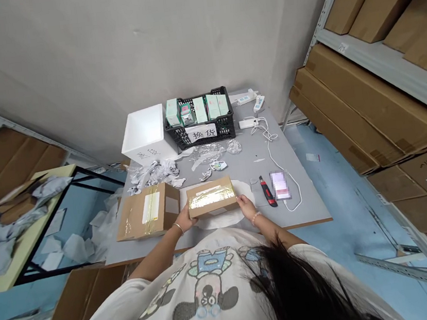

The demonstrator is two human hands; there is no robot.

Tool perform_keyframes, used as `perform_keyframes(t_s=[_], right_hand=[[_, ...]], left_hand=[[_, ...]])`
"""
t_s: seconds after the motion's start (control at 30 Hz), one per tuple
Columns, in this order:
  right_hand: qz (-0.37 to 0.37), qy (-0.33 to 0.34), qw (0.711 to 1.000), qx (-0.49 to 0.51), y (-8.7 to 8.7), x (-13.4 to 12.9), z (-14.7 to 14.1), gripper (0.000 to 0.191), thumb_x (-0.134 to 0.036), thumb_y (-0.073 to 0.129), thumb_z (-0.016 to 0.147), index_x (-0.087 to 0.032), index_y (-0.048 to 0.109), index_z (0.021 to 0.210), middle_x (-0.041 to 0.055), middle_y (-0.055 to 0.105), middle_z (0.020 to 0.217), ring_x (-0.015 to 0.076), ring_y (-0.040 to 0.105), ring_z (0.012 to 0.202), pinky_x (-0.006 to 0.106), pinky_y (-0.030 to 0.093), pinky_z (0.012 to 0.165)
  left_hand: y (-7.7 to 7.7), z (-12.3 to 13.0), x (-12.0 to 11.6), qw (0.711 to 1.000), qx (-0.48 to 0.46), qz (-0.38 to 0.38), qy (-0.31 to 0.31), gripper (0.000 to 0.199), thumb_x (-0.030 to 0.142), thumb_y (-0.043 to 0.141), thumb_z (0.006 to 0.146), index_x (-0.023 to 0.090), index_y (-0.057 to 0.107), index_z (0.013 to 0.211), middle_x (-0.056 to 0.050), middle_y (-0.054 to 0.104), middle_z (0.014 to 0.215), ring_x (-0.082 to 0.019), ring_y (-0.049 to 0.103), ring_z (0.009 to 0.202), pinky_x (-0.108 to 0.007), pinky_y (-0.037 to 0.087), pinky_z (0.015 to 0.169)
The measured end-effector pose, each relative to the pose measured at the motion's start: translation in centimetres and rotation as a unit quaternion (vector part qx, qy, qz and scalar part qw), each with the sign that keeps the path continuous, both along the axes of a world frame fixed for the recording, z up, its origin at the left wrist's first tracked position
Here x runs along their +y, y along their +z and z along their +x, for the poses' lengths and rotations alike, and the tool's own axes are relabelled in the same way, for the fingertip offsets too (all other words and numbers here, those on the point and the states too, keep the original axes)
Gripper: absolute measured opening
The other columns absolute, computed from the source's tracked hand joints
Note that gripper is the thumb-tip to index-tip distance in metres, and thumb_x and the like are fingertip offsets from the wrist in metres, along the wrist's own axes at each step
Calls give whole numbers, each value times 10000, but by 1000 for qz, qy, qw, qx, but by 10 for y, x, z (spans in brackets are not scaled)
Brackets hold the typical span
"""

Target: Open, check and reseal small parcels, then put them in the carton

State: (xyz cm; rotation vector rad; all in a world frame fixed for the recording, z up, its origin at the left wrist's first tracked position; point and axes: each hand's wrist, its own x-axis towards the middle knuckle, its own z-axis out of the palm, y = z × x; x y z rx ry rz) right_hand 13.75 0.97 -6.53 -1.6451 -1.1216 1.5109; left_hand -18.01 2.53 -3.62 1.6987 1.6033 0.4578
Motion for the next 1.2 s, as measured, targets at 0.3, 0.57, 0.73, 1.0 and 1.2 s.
perform_keyframes(t_s=[0.3, 0.57, 0.73, 1.0, 1.2], right_hand=[[11, 71, 858, -508, -23, 41, 80, 474, -53, 444, 838, -93, 530, 1302, 220, 556, 1250, 288, 514, 1179, 360, 392, 963], [-33, 23, 846, -531, -52, 45, 75, 489, -44, 362, 871, -46, 445, 1353, 341, 546, 1168, 361, 549, 1115, 455, 428, 819], [-43, 42, 885, -461, -45, 44, 71, 410, -109, 470, 853, -27, 504, 1253, 314, 556, 1174, 347, 562, 1116, 421, 411, 887], [25, 16, 985, -170, 1, 52, 67, 335, -182, 428, 856, -171, 535, 1173, 84, 660, 953, 200, 622, 839, 296, 462, 799], [-43, 62, 994, 83, 10, 47, 49, 302, -495, 468, 896, -202, 542, 897, -47, 517, 595, 108, 467, 478, 221, 413, 515]], left_hand=[[-11, 35, -16, 978, -10, -8, 207, 957, 148, 586, 712, 188, 94, 1533, -167, 411, 1489, -274, 422, 1364, -416, 393, 1092], [33, 82, -14, 962, 236, 117, -79, 1014, 361, 628, 741, 118, 63, 1546, -220, 65, 1607, -366, -4, 1487, -612, 35, 1156], [44, 126, 20, 941, 282, 70, -175, 1268, 668, 701, 615, 131, 40, 1554, -222, 48, 1607, -391, -45, 1481, -633, -6, 1138], [37, 172, 62, 923, 315, 21, -220, 1465, 696, 779, 419, 106, 60, 1551, -258, 65, 1593, -462, -34, 1459, -663, 9, 1118], [42, 171, 62, 931, 292, 44, -216, 1355, 634, 769, 474, 103, 125, 1542, -247, 238, 1541, -469, 135, 1430, -621, 33, 1142]])
